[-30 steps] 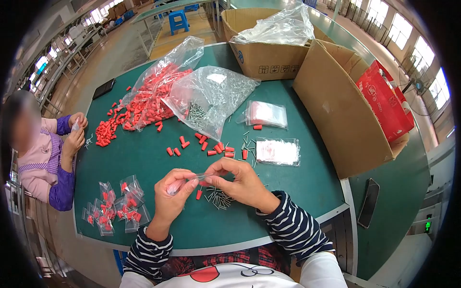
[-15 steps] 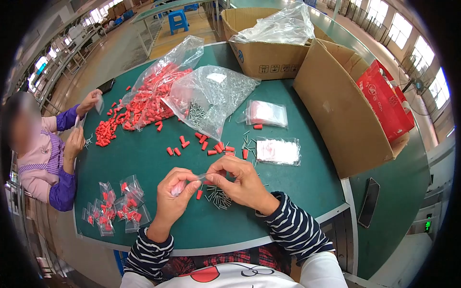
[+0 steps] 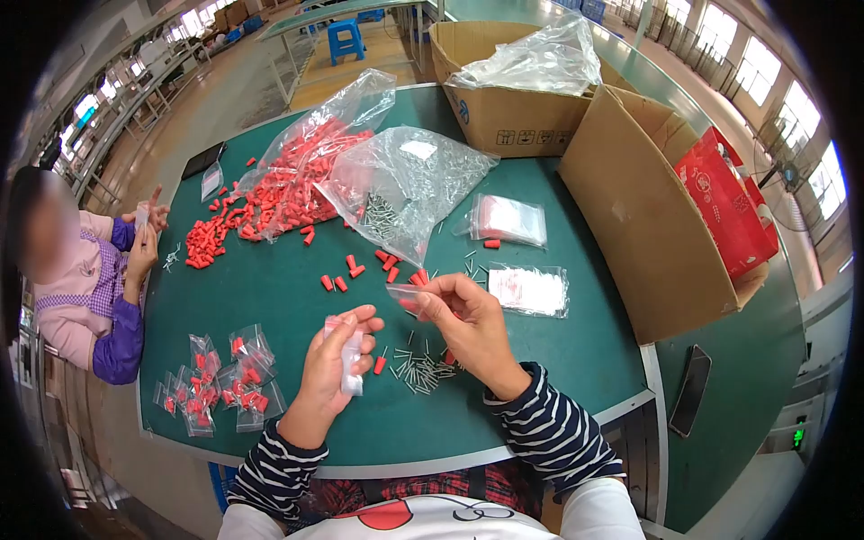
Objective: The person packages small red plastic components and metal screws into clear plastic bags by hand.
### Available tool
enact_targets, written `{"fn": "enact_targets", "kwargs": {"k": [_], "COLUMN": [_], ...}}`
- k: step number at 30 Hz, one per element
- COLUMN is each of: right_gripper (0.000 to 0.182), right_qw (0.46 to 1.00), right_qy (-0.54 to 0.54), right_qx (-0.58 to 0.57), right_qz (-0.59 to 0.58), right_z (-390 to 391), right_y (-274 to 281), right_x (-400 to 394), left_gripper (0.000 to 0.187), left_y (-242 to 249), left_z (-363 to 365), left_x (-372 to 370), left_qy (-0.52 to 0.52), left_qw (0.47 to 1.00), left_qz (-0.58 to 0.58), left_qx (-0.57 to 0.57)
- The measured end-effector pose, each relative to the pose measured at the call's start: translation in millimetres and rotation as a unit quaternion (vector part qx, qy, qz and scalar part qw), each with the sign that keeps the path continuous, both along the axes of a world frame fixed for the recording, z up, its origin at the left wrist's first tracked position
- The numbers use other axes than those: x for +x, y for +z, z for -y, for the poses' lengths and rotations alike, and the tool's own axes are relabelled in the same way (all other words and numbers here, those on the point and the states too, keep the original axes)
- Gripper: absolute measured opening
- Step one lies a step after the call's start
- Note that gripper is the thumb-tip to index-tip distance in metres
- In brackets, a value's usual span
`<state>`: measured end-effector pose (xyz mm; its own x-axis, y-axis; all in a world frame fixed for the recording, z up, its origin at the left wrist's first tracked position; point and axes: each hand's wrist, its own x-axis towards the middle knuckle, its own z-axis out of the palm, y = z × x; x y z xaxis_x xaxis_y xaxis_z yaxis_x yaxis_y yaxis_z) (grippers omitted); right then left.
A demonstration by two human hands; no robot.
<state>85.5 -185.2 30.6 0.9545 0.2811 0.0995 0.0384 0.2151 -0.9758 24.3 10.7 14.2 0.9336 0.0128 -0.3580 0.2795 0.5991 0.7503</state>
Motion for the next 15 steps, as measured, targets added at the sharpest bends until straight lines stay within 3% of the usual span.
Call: {"fn": "enact_targets", "kwargs": {"k": [3,4,5,7,10,15], "right_gripper": [0.012,0.020,0.026,0.023,0.018,0.020], "right_qw": [0.970,0.941,0.949,0.941,0.966,0.965], "right_qy": [0.010,0.037,0.087,0.026,-0.038,0.071], "right_qx": [-0.103,-0.112,-0.050,-0.037,-0.170,-0.217], "right_qz": [0.220,0.317,0.299,0.334,0.193,0.126], "right_z": [-3,-9,-17,-33,-17,-17], "right_y": [11,21,28,38,31,8], "right_x": [-9,-16,-27,-39,-28,-26], "left_gripper": [0.037,0.038,0.038,0.042,0.045,0.049], "left_y": [-8,-14,-18,-9,2,4], "left_z": [3,6,9,12,9,23], "left_x": [0,-2,-4,-4,-2,-8], "left_qy": [-0.009,0.002,0.013,-0.019,-0.030,-0.046], "left_qw": [0.997,0.995,0.993,0.995,0.994,0.989], "left_qz": [-0.009,-0.011,-0.015,0.029,0.078,0.131], "left_qx": [-0.076,-0.098,-0.120,-0.098,-0.069,-0.041]}}
